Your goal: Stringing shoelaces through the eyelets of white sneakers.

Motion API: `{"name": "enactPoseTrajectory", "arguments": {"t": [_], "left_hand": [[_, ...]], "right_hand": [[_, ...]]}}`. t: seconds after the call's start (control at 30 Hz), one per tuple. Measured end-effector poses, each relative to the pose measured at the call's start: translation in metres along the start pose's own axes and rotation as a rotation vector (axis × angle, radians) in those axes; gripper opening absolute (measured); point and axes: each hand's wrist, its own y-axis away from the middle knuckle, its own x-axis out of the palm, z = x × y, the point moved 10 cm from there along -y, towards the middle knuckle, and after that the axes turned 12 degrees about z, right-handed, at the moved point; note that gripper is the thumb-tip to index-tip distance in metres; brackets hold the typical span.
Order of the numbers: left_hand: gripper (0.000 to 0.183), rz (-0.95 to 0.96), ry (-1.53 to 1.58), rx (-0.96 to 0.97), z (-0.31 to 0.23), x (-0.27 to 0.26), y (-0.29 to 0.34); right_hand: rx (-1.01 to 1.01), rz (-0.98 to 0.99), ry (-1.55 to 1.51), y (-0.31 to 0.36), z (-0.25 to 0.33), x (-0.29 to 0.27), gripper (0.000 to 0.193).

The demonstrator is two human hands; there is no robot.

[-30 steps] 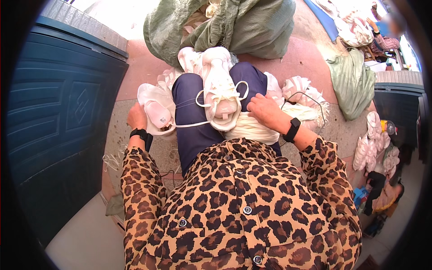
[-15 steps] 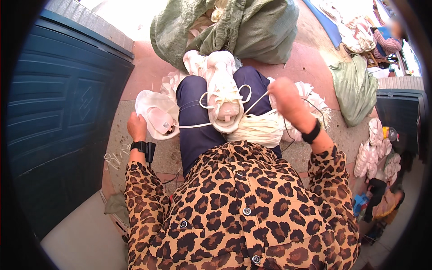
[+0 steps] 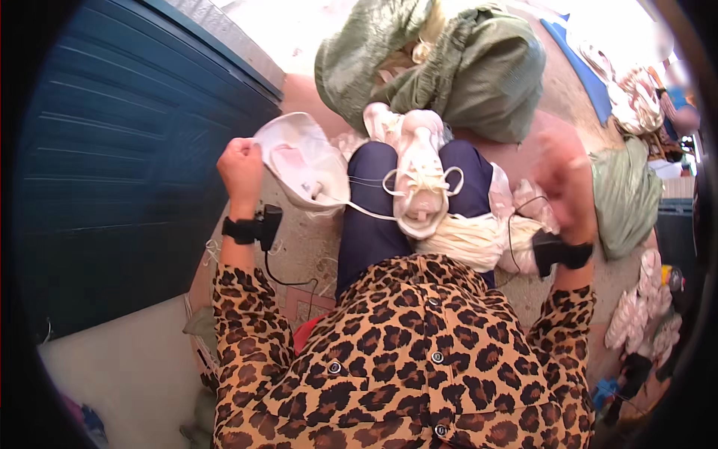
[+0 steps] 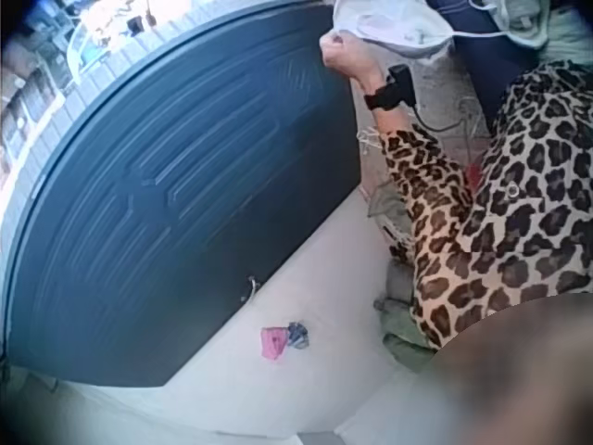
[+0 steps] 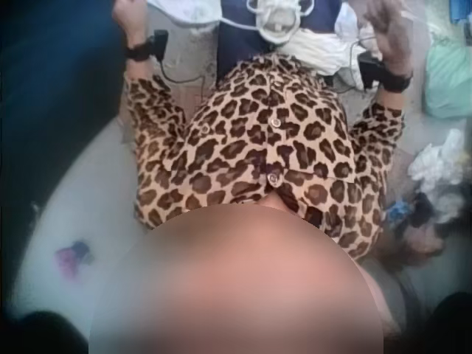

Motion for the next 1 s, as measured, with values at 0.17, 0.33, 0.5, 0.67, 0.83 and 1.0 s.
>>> {"name": "enactPoseTrajectory", "arguments": {"t": [0.17,0.33,0.5,0.67,0.83,1.0], "left_hand": [[0.006,0.197,-0.042,0.315,-0.140,0.038,0.050],[0.010,0.421,0.010,0.409,-0.143,0.048,0.067],[0.018,0.370,1.063,-0.299,0.041,0.104,0.054],[0.036,0.630,0.860,-0.387,0.114,0.199,0.111],[0.033,0.837,0.133,-0.237,0.084,0.156,0.077],[0.030,0.921,0.405,0.121,-0.054,0.103,0.088]], "right_hand": [[0.269,0.589,0.923,-0.041,-0.153,0.167,0.061],[-0.222,0.541,1.023,-0.062,-0.144,0.220,0.031],[-0.056,0.528,0.830,-0.063,-0.160,0.189,0.037],[0.230,0.407,0.718,-0.060,-0.178,0.157,0.043],[0.493,0.385,0.302,-0.036,-0.196,0.130,0.036],[0.701,0.209,-0.346,0.007,-0.213,0.051,0.020]]}}
